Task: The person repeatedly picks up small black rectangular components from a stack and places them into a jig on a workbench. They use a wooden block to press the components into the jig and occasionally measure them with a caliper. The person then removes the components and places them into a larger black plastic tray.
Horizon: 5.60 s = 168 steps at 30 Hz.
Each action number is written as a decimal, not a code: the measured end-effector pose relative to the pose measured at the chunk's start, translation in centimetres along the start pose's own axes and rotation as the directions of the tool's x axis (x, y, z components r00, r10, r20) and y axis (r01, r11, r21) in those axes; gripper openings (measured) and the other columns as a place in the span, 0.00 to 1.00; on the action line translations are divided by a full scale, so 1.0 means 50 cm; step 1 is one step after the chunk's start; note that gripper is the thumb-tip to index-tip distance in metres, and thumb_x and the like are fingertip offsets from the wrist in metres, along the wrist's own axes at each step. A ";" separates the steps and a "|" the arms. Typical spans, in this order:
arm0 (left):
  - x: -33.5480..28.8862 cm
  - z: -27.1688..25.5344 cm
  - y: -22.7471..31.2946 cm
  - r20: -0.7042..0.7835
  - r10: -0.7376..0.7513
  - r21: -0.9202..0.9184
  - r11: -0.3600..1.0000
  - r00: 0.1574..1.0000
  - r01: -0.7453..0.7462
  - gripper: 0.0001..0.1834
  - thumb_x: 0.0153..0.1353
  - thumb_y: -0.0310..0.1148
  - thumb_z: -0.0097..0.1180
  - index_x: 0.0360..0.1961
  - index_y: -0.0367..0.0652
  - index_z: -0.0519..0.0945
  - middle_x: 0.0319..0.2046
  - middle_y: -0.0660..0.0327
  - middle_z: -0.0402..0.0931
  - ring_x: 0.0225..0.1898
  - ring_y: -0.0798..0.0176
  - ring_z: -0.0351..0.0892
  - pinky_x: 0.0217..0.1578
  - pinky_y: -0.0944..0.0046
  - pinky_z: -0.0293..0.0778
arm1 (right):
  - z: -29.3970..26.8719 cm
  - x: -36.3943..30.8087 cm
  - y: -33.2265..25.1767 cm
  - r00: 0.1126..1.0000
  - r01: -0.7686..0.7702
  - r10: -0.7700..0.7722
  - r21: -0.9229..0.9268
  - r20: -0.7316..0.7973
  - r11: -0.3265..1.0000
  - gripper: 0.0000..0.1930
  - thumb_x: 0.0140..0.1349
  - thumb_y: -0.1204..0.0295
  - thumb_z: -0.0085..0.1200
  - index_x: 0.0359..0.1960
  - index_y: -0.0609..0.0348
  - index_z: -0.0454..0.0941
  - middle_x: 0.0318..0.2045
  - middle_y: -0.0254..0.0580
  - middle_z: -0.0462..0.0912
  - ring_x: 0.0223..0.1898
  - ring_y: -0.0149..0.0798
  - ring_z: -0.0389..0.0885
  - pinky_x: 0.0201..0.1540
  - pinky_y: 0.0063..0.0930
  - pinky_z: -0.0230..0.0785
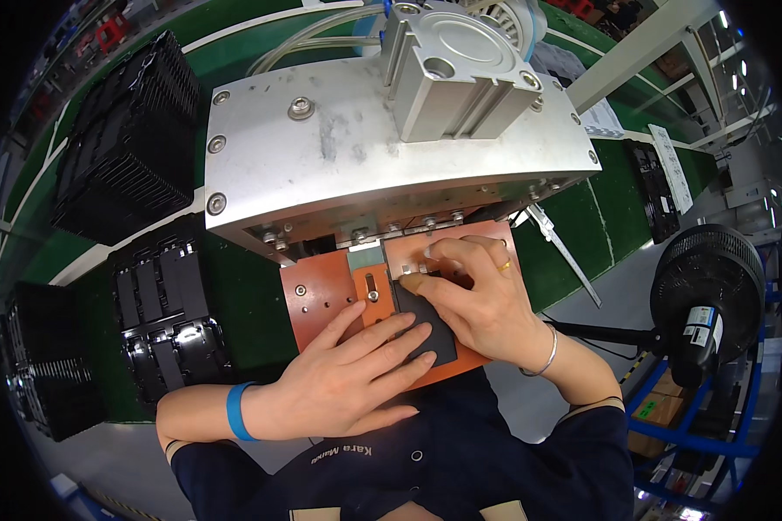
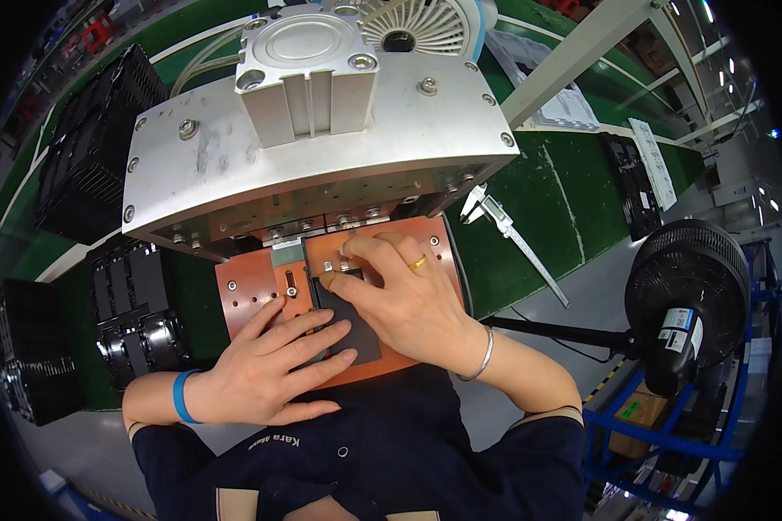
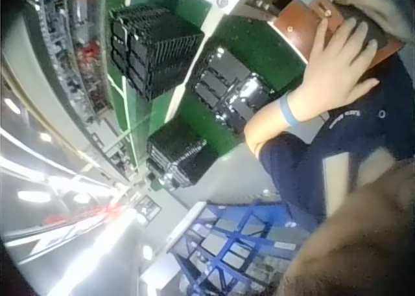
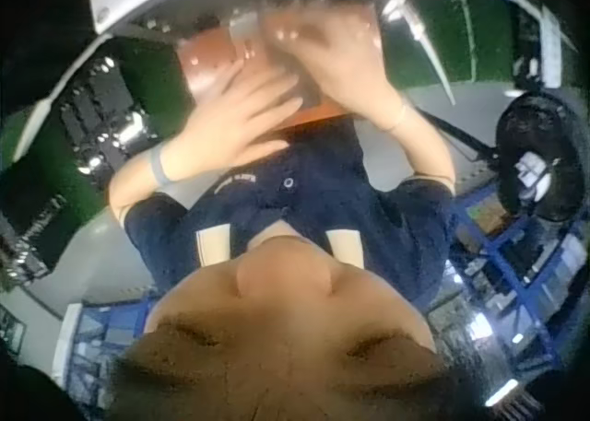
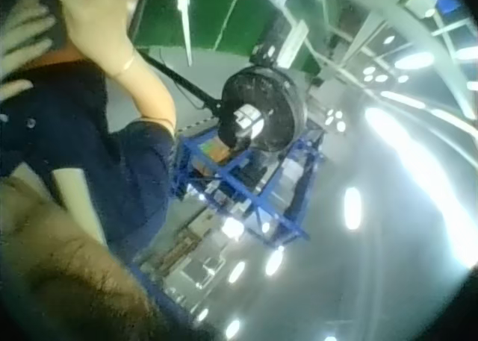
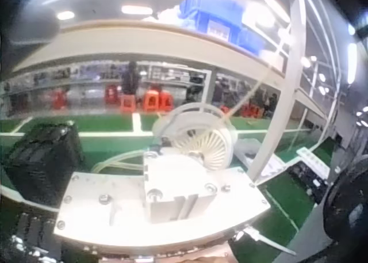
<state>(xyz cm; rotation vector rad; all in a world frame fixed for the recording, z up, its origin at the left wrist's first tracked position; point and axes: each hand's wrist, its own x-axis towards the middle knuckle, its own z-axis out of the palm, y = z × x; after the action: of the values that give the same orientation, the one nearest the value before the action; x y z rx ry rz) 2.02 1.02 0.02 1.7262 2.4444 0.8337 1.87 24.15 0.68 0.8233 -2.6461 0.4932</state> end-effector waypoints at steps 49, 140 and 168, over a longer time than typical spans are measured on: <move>0.005 -0.020 -0.031 0.054 -0.141 0.029 0.990 0.988 0.140 0.31 0.55 0.63 0.56 0.53 0.56 0.80 0.62 0.60 0.69 0.65 0.50 0.62 0.67 0.42 0.46 | -0.029 -0.025 0.006 0.993 0.041 -0.063 0.206 0.099 0.978 0.15 0.49 0.67 0.68 0.37 0.61 0.84 0.48 0.48 0.81 0.49 0.46 0.83 0.47 0.36 0.80; 0.004 -0.002 0.006 0.003 -0.046 0.045 0.998 0.999 0.046 0.35 0.55 0.62 0.57 0.57 0.49 0.75 0.62 0.53 0.67 0.63 0.46 0.64 0.60 0.37 0.57 | 0.000 0.014 0.004 0.997 0.073 -0.072 0.098 -0.012 0.993 0.14 0.49 0.79 0.58 0.40 0.62 0.79 0.40 0.39 0.79 0.45 0.44 0.75 0.50 0.38 0.72; 0.007 -0.005 0.003 0.003 -0.063 0.035 0.997 0.998 0.063 0.33 0.54 0.58 0.59 0.56 0.50 0.76 0.61 0.55 0.68 0.62 0.49 0.65 0.59 0.39 0.60 | -0.001 0.002 0.013 0.995 -0.046 0.050 0.043 -0.090 0.998 0.13 0.48 0.75 0.63 0.37 0.53 0.82 0.43 0.36 0.75 0.39 0.41 0.71 0.42 0.34 0.66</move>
<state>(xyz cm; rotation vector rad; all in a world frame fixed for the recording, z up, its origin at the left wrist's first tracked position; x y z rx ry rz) 1.92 1.27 0.38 1.6498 2.5113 0.7847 1.44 24.61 0.60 0.7324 -2.5854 0.5843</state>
